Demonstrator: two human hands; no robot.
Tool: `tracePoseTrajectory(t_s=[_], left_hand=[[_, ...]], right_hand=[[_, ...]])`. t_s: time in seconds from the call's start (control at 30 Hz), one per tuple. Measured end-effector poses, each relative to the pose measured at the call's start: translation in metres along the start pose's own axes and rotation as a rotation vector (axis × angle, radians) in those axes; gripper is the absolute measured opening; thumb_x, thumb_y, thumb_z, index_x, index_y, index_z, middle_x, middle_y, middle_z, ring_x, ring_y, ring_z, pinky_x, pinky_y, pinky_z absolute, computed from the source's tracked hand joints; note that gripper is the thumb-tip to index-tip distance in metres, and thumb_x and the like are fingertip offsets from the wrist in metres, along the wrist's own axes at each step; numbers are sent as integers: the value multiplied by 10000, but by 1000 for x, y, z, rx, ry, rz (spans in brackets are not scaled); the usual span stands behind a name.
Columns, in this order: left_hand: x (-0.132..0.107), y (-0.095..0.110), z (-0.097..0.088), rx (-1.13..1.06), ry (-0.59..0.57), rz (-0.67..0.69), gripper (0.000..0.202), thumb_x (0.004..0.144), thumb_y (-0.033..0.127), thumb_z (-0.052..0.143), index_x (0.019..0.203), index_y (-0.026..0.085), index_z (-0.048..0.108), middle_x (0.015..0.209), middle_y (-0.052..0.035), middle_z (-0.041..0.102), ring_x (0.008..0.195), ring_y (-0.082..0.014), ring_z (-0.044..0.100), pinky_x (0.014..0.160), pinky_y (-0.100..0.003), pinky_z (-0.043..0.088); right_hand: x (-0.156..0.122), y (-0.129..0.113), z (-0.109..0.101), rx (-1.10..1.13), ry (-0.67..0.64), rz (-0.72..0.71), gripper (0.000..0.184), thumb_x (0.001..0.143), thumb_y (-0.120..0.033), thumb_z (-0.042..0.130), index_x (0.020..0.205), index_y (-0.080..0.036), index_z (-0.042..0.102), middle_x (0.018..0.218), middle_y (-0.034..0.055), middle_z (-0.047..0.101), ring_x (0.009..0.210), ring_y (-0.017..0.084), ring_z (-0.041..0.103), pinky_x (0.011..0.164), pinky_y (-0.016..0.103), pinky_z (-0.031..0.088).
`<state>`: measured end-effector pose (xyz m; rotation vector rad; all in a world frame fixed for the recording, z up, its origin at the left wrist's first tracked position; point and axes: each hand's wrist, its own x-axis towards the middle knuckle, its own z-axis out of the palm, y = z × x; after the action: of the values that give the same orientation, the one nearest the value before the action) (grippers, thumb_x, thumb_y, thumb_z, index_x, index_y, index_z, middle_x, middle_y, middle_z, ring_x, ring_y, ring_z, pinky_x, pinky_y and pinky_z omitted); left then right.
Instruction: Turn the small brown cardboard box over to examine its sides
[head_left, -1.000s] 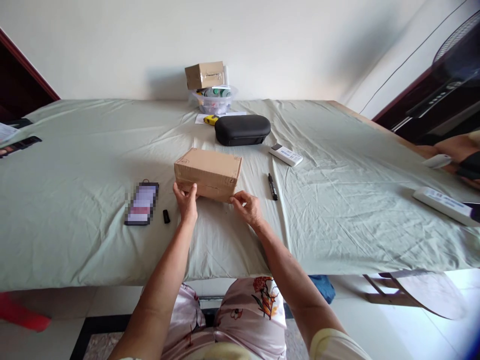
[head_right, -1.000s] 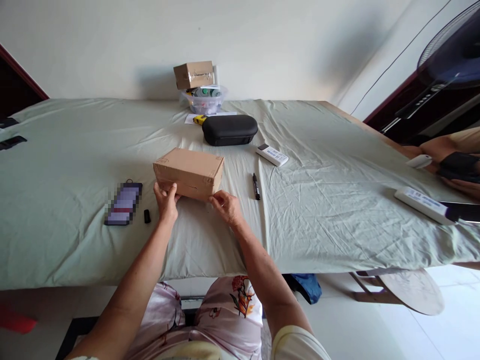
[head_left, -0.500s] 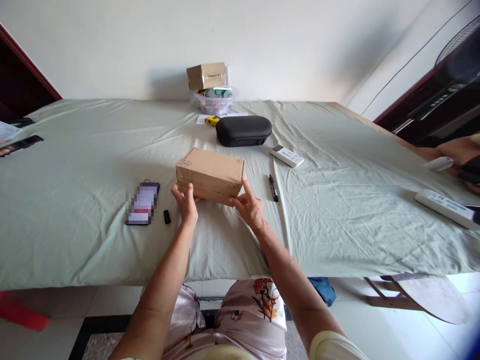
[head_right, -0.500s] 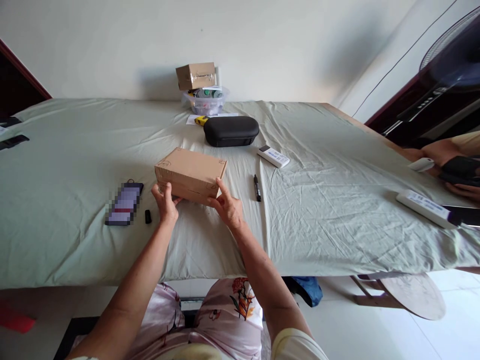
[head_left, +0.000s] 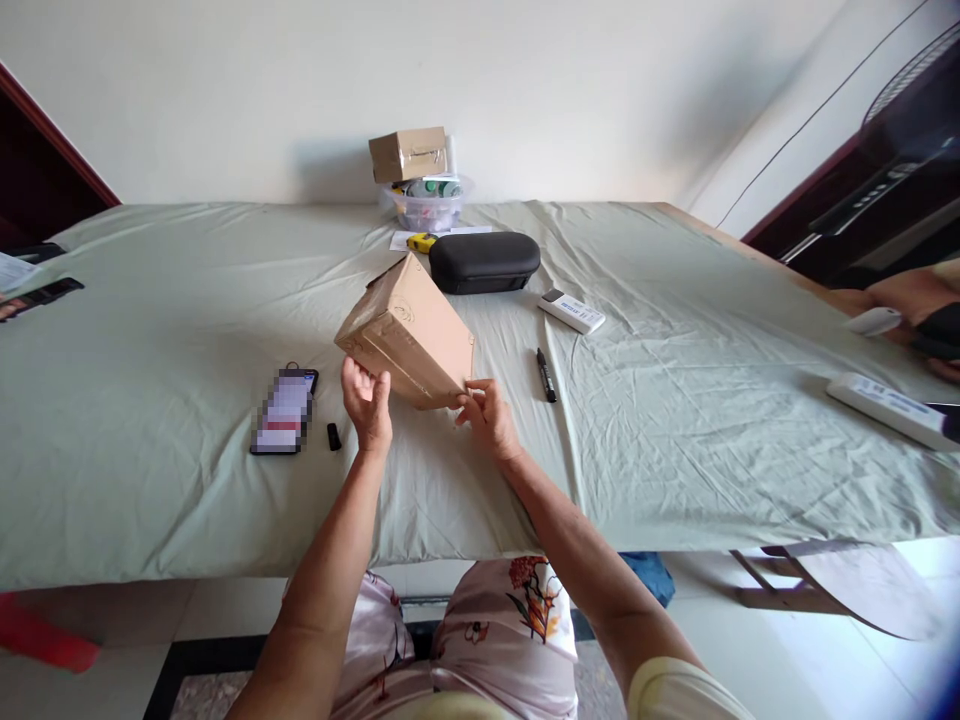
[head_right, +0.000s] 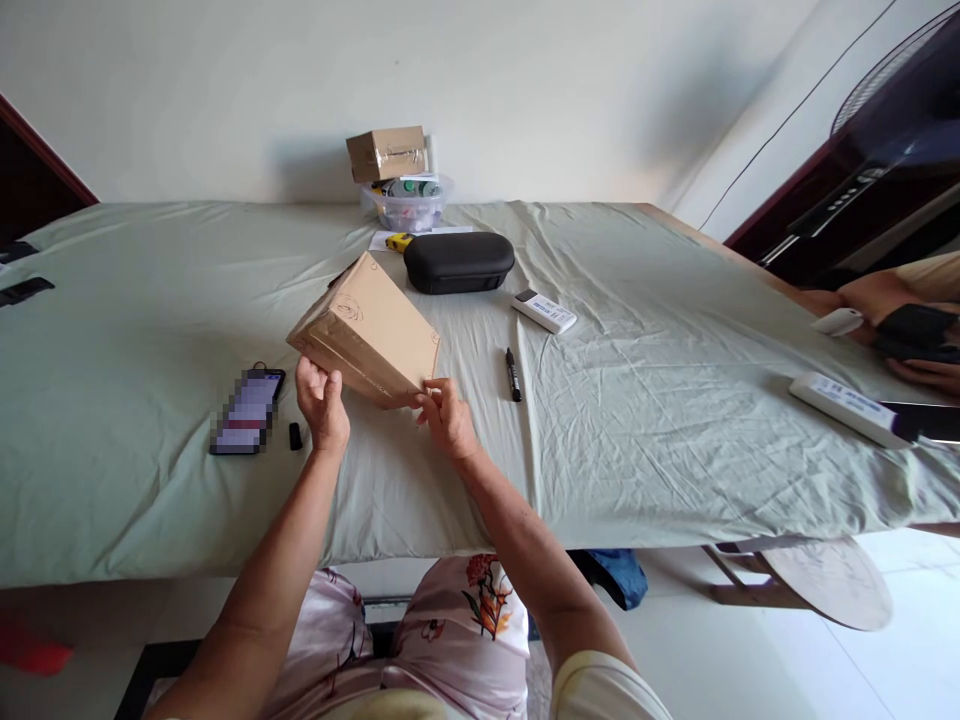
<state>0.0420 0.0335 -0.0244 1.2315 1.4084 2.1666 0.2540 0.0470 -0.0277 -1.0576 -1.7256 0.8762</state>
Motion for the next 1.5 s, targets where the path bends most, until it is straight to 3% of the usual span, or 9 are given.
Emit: tracePoseTrajectory(t_s=[0.2,0.43,0.57,0.63,0.77,1.07,1.2,1.3,1.5], left_hand=[[-21,1,8,111,-123,-10,1254,788,774,840,1721,257,183,1815,-261,317,1720,-389,358,1368,-556,397],[-36,0,14,334,-166,68,1314,763,666,930,1742,213,180,1837,-279,277,1739,-419,303,1410,-571,325],[-38,-5,14,367,-159,99,1259,760,685,931,1713,212,259,1778,-275,393,1681,-426,412,1364,-559,403],[-39,-6,14,364,-140,141,1170,793,719,888,1682,206,327,1716,-277,476,1598,-419,522,1300,-549,476],[-38,-4,15,335,-116,234,1013,884,755,778,1643,200,399,1585,-270,591,1354,-357,692,1091,-483,605],[-33,16,10,276,-79,471,560,1072,614,562,1438,193,611,1208,-143,722,1052,-244,689,879,-366,585],[-31,20,9,232,-59,480,466,1106,572,529,1341,200,682,1137,-113,734,991,-218,674,853,-339,561],[-30,20,10,252,-35,423,421,1121,528,528,1322,201,703,1092,-101,741,970,-206,681,839,-322,561],[-28,15,10,235,-46,393,373,1116,489,567,1317,213,717,1140,-110,757,1036,-206,705,843,-308,576]], right_hand=[[2,3,-1,-251,-86,-44,360,1001,-615,574,908,-268,584,599,-57,635,532,118,525,585,245,369],[4,1,-8,-305,-230,-93,691,1003,-859,444,701,-242,513,629,-5,595,575,124,503,595,272,351],[11,-3,-14,-199,-38,-123,744,909,-956,490,797,-233,625,675,11,632,608,144,564,619,296,442],[15,-5,-17,-83,115,-195,698,923,-902,568,1088,-238,705,843,37,723,708,167,652,704,319,547],[22,-10,-20,-9,217,-398,793,984,-802,592,1617,-334,496,1345,122,704,946,199,704,799,377,632],[23,-39,-22,101,355,-526,471,1075,-704,475,1289,-338,682,1266,100,661,1212,277,659,943,460,601],[26,-37,-20,162,391,-468,450,1025,-728,580,1148,-314,704,1160,90,671,1118,257,670,942,446,601],[27,-23,-18,190,346,-366,486,999,-720,640,1267,-326,732,1154,75,681,1016,221,664,924,423,608],[26,16,-26,170,-25,-73,627,929,-727,725,1404,-321,688,1100,29,686,724,130,584,695,315,553]])
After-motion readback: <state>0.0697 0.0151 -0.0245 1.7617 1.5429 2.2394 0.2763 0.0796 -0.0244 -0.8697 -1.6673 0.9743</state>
